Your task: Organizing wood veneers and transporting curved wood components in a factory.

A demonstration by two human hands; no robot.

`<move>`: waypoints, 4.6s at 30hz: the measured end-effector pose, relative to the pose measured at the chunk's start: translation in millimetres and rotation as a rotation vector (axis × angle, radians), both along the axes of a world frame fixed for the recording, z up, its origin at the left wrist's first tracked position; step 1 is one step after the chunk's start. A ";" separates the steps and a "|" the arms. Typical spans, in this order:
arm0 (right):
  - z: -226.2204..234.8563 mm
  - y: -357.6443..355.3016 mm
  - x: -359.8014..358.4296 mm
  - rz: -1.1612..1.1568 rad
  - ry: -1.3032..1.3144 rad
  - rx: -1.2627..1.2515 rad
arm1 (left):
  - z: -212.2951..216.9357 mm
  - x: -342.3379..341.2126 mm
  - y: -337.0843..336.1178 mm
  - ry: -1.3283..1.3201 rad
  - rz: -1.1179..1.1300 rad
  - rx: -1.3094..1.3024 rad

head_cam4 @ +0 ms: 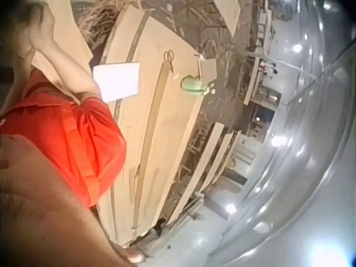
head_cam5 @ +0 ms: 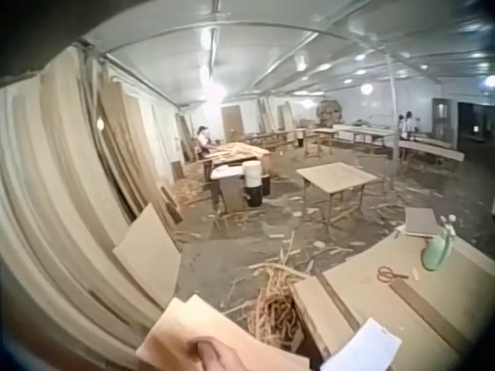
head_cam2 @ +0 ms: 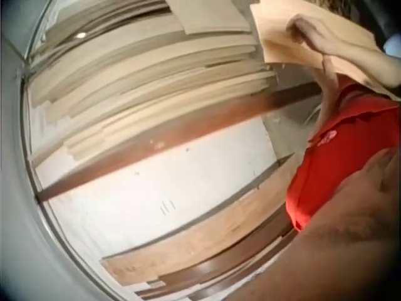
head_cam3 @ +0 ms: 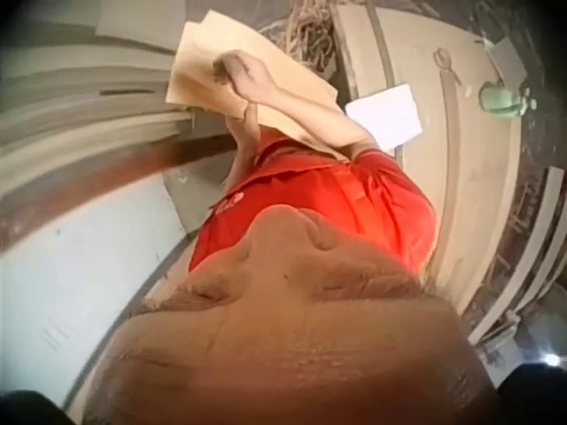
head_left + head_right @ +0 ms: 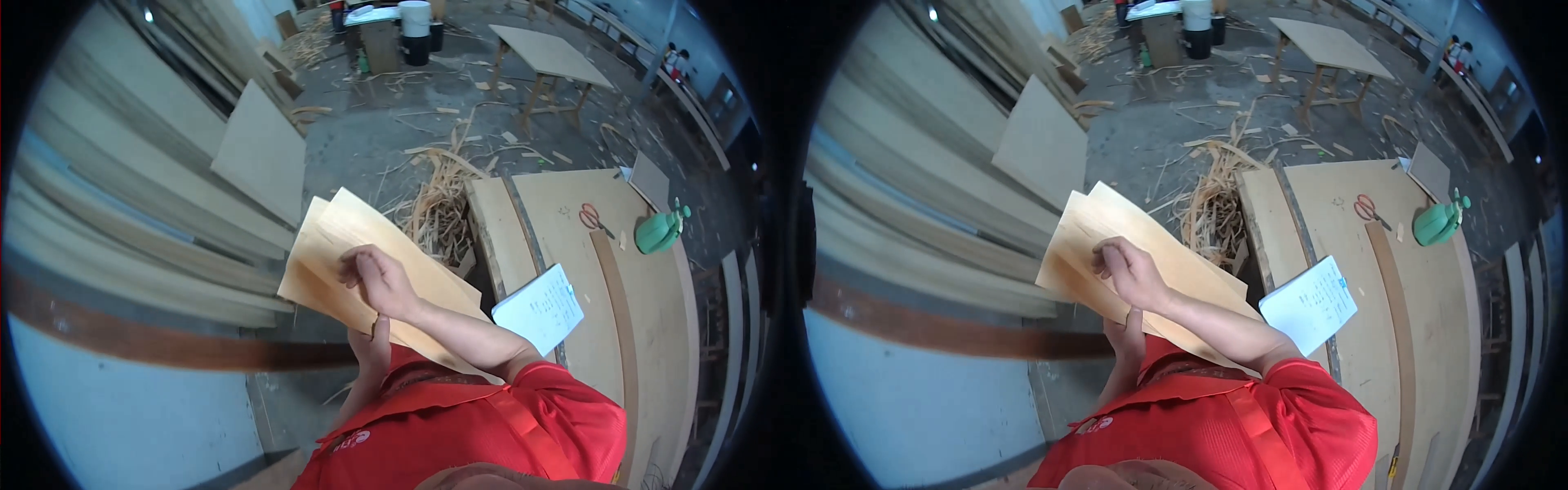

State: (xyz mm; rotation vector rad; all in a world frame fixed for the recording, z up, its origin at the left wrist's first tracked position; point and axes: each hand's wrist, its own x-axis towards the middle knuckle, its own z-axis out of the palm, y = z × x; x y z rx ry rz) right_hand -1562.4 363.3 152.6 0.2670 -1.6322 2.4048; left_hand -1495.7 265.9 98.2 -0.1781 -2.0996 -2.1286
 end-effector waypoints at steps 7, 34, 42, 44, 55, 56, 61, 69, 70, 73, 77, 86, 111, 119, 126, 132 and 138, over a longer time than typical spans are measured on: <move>-30.3 38.1 -186.6 -0.225 0.149 0.487 | -46.8 -219.6 27.7 -0.018 -0.135 0.162; -84.8 357.9 -757.3 -0.397 -0.350 0.535 | 43.8 -938.5 214.6 0.142 -0.290 -0.138; -45.5 479.0 -913.3 -0.192 -0.064 0.588 | 45.5 -1100.4 329.3 0.195 -0.325 -0.191; -52.3 498.0 -949.9 -0.106 0.042 0.419 | 40.2 -1144.8 357.7 0.199 -0.394 -0.229; -65.0 668.4 -1168.6 -0.458 -0.094 0.373 | 23.9 -1407.9 603.5 0.306 -0.660 -0.229; -57.8 682.3 -1182.0 -0.511 -0.110 0.373 | 27.8 -1428.1 625.1 0.344 -0.711 -0.247; -36.4 782.2 -1241.4 -0.751 -0.258 0.083 | 27.3 -1533.3 746.1 0.000 -1.151 -0.393; -116.3 968.3 -1314.1 -1.202 -0.163 -0.047 | -53.0 -1638.8 913.2 0.094 -1.235 -0.556; -131.9 997.9 -1322.4 -1.205 -0.188 -0.067 | -62.3 -1652.0 935.4 0.133 -1.227 -0.604; -137.6 1087.9 -1371.1 -1.145 -0.184 -0.151 | -66.0 -1692.5 997.7 0.200 -1.164 -0.713; -124.3 1201.2 -1446.3 -1.049 -0.143 -0.227 | -49.2 -1741.4 1074.3 0.128 -1.013 -0.670; -55.9 1401.5 -1639.5 -0.864 -0.318 -0.034 | -81.5 -1873.4 1234.0 -0.008 -0.850 -0.455; -132.3 1840.0 -1999.2 -0.783 -0.572 0.111 | -102.4 -2318.5 1739.8 -0.492 -0.484 0.170; -97.8 1980.7 -2146.4 -0.507 -0.452 0.269 | -100.6 -2457.4 1793.3 -0.572 -0.195 0.145; -116.8 2030.6 -2209.9 -0.527 -0.551 0.294 | -130.3 -2642.2 1785.0 -0.568 -0.055 -0.008; -140.9 2058.6 -2246.3 -0.598 -0.740 0.343 | -167.7 -2822.2 1770.9 -0.569 0.030 -0.240; -122.2 2069.5 -2311.9 -0.668 -0.878 0.173 | -173.7 -2949.7 1745.2 -0.423 0.164 -0.960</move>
